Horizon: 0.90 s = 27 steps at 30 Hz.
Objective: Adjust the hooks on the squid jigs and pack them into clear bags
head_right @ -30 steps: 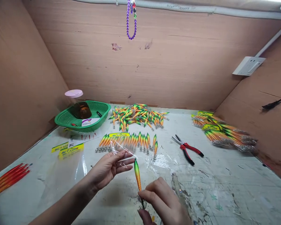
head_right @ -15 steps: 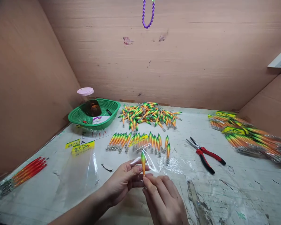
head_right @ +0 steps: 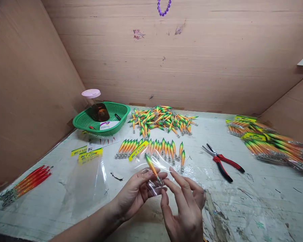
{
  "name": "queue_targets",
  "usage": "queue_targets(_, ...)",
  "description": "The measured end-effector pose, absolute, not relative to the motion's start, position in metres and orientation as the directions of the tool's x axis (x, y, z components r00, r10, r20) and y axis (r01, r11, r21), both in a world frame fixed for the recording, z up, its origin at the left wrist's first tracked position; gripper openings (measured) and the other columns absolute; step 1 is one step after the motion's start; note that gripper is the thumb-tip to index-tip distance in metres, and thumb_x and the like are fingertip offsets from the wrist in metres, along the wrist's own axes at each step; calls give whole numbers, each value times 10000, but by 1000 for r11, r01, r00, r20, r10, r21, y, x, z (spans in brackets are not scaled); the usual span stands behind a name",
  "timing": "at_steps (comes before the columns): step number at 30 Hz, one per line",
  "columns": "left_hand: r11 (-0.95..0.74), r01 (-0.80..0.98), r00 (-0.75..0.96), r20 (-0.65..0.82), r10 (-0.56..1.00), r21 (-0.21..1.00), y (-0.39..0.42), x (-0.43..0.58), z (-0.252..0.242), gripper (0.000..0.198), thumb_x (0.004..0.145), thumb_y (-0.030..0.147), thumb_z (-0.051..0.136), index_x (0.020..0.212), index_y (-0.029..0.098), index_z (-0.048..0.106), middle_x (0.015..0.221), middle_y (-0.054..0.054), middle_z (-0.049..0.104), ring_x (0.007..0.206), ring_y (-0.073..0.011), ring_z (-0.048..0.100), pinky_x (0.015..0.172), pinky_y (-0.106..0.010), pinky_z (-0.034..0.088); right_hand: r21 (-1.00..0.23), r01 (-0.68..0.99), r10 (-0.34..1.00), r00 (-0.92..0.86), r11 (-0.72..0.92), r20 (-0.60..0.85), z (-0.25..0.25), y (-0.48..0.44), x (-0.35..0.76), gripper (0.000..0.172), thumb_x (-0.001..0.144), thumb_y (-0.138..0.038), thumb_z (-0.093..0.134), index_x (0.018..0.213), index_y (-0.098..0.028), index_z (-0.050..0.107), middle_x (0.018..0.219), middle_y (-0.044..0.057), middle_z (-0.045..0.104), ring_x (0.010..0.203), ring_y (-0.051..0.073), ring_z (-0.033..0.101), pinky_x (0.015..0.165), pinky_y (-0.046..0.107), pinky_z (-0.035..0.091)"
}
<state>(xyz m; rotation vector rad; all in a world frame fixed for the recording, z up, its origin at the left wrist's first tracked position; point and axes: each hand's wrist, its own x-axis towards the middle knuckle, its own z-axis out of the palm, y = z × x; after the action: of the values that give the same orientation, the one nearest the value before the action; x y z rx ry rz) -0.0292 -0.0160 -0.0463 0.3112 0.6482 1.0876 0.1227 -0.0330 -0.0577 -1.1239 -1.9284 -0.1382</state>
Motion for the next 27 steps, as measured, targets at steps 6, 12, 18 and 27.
queue_targets(6,424,-721,321,-278,905,548,-17,-29,-45,340,823,194,684,1153,160,608,1046,-123,731,908,-218,707,845,-349,534,-347,754,697,-198,557,689,-58,-35,123,304,872,-193,594,1175,-211,600,1207,118,595,1057,283,489,863,472,414)
queue_targets(12,452,-763,357,-281,891,463,-19,-28,-49,407,786,231,724,1165,141,604,1135,-146,699,898,-228,705,878,-389,527,-410,753,705,-98,514,703,-59,-36,121,228,870,-181,594,1091,-227,624,1105,94,604,1025,264,507,853,445,396)
queue_targets(18,407,-793,310,-274,910,454,-16,-30,-47,593,837,343,674,1368,219,442,1142,-150,695,918,-278,709,851,-452,531,-464,709,742,-124,531,659,-58,-36,124,200,861,-207,592,1049,-255,639,1146,78,559,1062,262,486,868,437,382)
queue_targets(27,390,-795,283,-285,916,464,-13,-32,-46,464,888,383,599,1288,154,546,1180,-186,670,1019,-316,677,897,-478,517,-543,710,797,-44,449,602,-66,-37,128,193,890,-288,584,1069,-275,656,1114,73,534,1053,257,487,849,435,374)
